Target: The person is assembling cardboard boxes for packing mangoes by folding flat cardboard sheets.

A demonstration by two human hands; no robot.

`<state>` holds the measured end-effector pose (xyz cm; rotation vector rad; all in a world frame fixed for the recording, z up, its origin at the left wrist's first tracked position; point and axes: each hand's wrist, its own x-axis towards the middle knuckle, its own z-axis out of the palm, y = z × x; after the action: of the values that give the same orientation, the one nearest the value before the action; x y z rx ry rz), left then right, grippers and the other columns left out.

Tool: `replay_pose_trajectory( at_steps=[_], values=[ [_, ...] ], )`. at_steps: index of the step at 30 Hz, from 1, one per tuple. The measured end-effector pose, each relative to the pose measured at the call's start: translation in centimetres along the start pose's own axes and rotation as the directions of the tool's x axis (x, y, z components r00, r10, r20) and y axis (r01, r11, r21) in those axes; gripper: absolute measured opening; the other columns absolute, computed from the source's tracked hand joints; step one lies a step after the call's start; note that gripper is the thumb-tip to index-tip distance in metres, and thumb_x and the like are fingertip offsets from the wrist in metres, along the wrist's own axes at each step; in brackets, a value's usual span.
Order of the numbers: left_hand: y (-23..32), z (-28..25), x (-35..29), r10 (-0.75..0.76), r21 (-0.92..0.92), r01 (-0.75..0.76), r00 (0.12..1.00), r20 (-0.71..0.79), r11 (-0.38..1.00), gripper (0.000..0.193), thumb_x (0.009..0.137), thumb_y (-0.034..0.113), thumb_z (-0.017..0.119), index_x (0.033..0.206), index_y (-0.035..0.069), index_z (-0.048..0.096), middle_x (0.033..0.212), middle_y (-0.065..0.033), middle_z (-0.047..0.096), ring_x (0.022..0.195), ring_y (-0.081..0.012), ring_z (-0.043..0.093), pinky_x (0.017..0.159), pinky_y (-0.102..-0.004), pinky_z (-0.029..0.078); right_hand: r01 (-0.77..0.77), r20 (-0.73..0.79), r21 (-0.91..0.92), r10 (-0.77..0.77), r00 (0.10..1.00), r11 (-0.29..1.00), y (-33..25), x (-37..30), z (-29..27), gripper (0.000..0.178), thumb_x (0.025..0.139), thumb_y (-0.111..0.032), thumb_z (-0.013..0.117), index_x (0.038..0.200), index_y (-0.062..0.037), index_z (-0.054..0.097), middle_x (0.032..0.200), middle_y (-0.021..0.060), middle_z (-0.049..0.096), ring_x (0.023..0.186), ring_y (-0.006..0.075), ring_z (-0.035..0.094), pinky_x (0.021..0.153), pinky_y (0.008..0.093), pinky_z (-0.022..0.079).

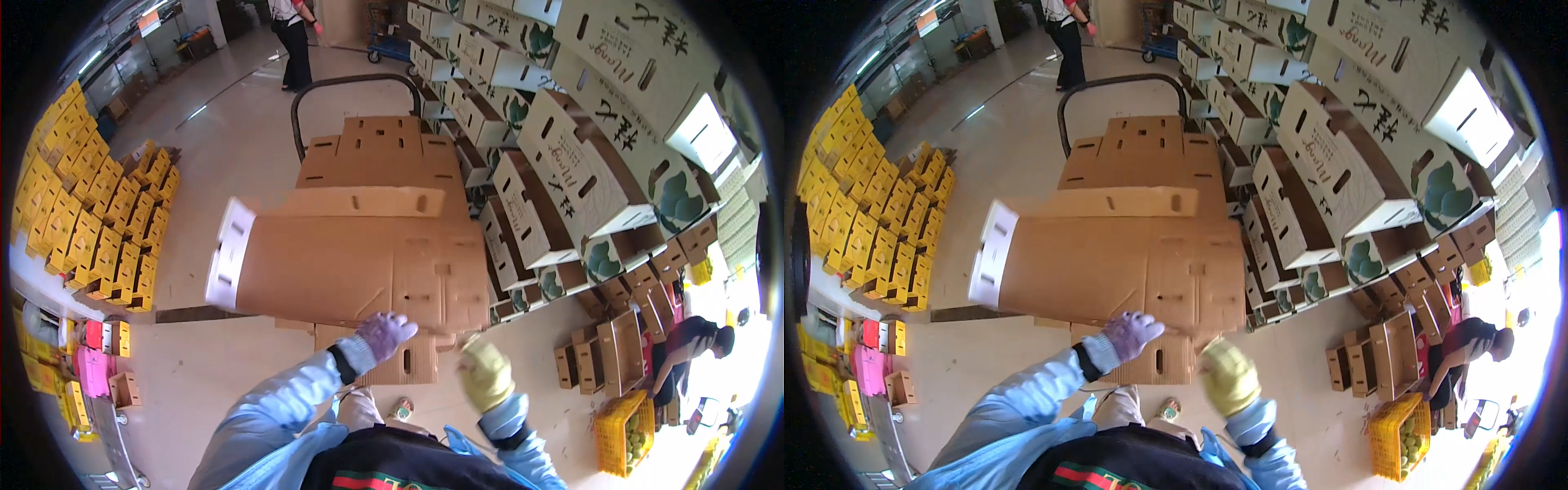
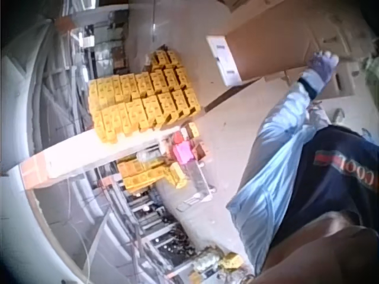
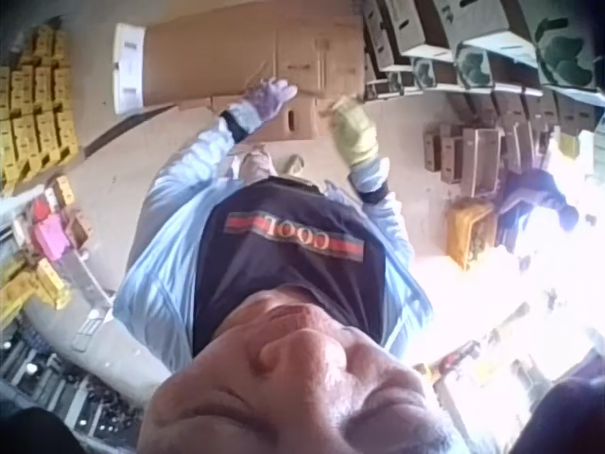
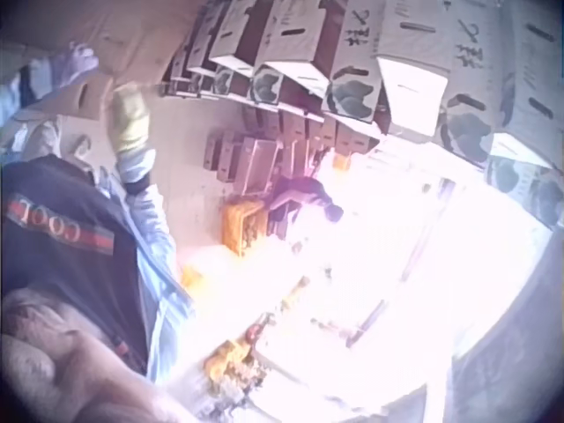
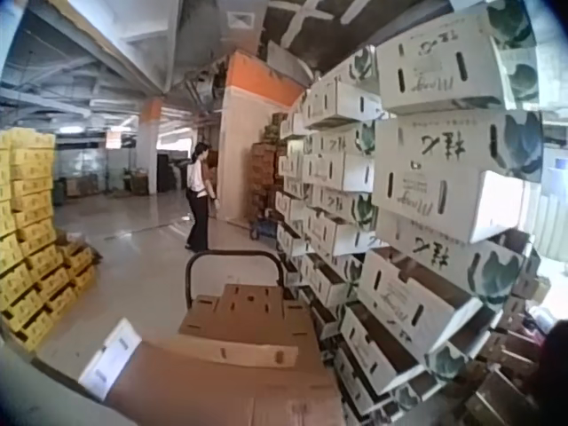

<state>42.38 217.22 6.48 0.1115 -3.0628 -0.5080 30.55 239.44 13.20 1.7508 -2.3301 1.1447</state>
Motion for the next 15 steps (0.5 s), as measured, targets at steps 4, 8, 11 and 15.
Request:
replay_pose_trajectory(
  at_steps=[4, 8, 11, 15],
  values=[
    [0.7, -1.8, -8.9, 0.124, 0.179, -0.126, 0.992, 0.019, 0.976, 0.017, 0.074, 0.022, 0.059, 0.090, 0.017, 0.061, 0.092, -0.0057, 0.057, 0.098, -0.0258, 0.054, 0.100, -0.0512, 0.033, -0.105, -0.228, -0.354, 0.022, 0.973, 0.929, 2.6, 4.9, -2.4, 0.040, 0.071, -0.009, 0.068, 0.110, -0.0021, 0.058, 0.115, 0.0196, 0.057, 0.108, 0.0391, 0.054, 0.089, 0.0462, 0.046],
    [-0.2, -2.4, -14.7, 0.000, 0.238, 0.007, 1.000, -0.029, 0.971, 0.033, 0.062, 0.034, 0.067, 0.087, 0.014, 0.062, 0.101, -0.0077, 0.058, 0.105, -0.0282, 0.052, 0.102, -0.0522, 0.033, -0.129, -0.025, -0.291, 0.127, 0.992, 0.948, 3.9, 11.1, 0.4, 0.048, 0.075, -0.023, 0.068, 0.118, -0.0088, 0.053, 0.123, 0.0166, 0.050, 0.116, 0.0372, 0.047, 0.089, 0.0446, 0.047],
    [-2.2, -1.2, -16.2, 0.035, 0.312, -0.030, 0.999, -0.011, 0.949, 0.039, 0.061, 0.041, 0.069, 0.086, 0.013, 0.062, 0.096, -0.0082, 0.061, 0.101, -0.0285, 0.056, 0.099, -0.0520, 0.036, -0.060, 0.078, -0.340, 0.092, 0.993, 0.938, 7.5, 10.0, 5.5, 0.046, 0.080, -0.026, 0.064, 0.122, -0.0109, 0.052, 0.117, 0.0195, 0.056, 0.108, 0.0381, 0.053, 0.084, 0.0461, 0.048],
    [-2.7, -1.1, -12.7, -0.258, 0.277, 0.249, 0.966, -0.004, 0.928, 0.036, 0.076, 0.048, 0.063, 0.086, 0.013, 0.063, 0.083, -0.0066, 0.063, 0.086, -0.0254, 0.061, 0.083, -0.0452, 0.045, -0.317, 0.246, -0.141, 0.343, 0.907, 0.938, 7.0, 6.9, 6.4, 0.044, 0.084, -0.024, 0.060, 0.125, -0.0110, 0.051, 0.094, 0.0217, 0.064, 0.086, 0.0407, 0.061, 0.076, 0.0488, 0.050]
  ],
)
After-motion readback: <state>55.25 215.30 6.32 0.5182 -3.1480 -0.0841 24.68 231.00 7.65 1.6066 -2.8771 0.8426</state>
